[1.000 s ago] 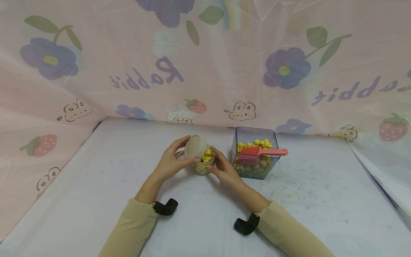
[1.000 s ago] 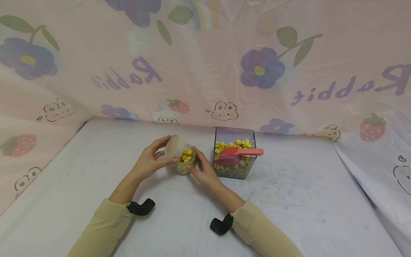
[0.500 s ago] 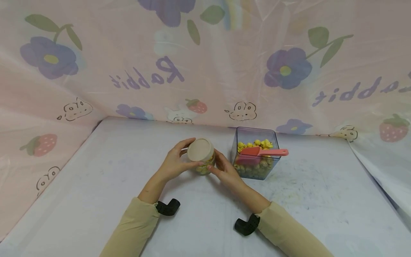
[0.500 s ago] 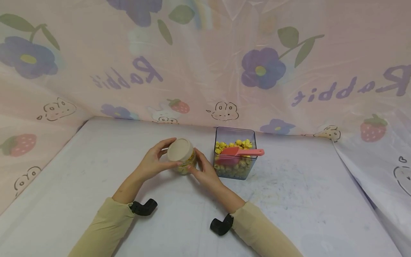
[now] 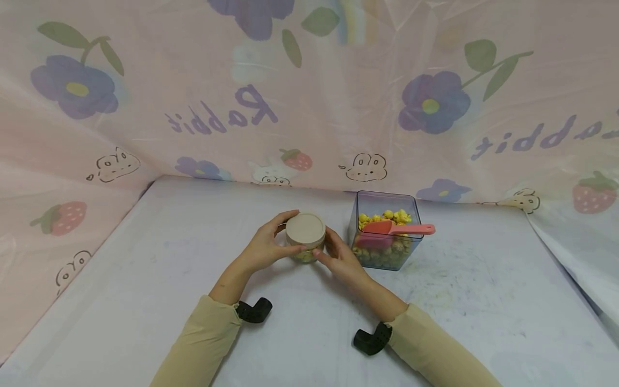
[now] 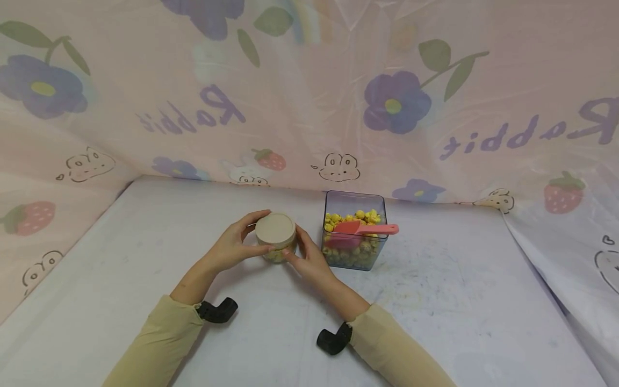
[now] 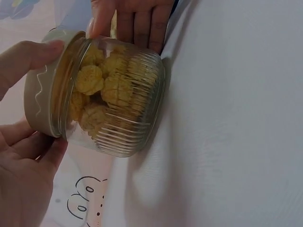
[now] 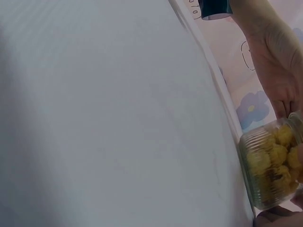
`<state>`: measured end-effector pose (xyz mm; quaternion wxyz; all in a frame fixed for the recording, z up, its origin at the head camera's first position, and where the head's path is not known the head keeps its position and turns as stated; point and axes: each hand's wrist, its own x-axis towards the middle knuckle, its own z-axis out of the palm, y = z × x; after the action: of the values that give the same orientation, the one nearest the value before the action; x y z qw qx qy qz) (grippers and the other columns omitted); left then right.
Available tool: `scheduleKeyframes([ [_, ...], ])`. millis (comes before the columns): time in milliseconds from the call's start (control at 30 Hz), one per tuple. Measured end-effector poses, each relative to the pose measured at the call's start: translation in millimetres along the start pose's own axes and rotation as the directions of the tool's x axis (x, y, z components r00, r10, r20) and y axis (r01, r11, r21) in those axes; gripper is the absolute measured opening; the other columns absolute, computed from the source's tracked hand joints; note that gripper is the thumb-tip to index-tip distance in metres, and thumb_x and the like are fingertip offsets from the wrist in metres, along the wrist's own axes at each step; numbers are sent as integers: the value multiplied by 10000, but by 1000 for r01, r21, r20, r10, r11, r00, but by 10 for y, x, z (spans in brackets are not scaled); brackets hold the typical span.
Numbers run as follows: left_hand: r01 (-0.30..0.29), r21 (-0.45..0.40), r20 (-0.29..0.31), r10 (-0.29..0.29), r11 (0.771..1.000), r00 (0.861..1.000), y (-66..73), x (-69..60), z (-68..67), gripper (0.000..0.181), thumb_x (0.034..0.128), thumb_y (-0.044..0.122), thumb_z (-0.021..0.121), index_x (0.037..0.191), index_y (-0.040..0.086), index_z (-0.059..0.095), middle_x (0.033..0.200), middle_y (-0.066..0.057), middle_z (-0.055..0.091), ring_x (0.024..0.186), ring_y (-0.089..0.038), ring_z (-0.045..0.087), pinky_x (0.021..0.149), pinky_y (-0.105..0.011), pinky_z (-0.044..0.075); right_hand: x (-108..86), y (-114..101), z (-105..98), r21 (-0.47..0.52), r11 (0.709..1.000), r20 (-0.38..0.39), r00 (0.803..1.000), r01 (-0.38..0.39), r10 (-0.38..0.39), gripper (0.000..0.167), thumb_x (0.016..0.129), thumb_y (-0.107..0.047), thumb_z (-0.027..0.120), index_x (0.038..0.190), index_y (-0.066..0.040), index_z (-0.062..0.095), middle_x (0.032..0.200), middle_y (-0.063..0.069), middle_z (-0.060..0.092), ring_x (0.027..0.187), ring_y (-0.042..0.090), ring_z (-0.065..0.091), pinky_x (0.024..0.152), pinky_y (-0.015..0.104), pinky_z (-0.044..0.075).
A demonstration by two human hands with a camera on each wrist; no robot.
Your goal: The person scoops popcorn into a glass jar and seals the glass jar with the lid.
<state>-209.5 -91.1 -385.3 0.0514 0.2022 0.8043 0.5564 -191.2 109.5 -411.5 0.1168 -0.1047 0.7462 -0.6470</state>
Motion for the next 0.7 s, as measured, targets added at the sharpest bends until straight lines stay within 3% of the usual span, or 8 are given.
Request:
scheduleKeyframes([
  [700, -48, 76, 37, 45, 996, 998, 9, 18, -46, 776, 779, 85, 791, 1438, 6, 389, 1476, -174, 415, 1366, -363, 378, 1129, -504, 309, -1, -18, 19, -22, 999, -22, 999, -36, 36, 668, 949, -58, 560, 1503, 27, 196, 1565, 225, 198, 1454, 359, 170, 1184, 462, 163],
])
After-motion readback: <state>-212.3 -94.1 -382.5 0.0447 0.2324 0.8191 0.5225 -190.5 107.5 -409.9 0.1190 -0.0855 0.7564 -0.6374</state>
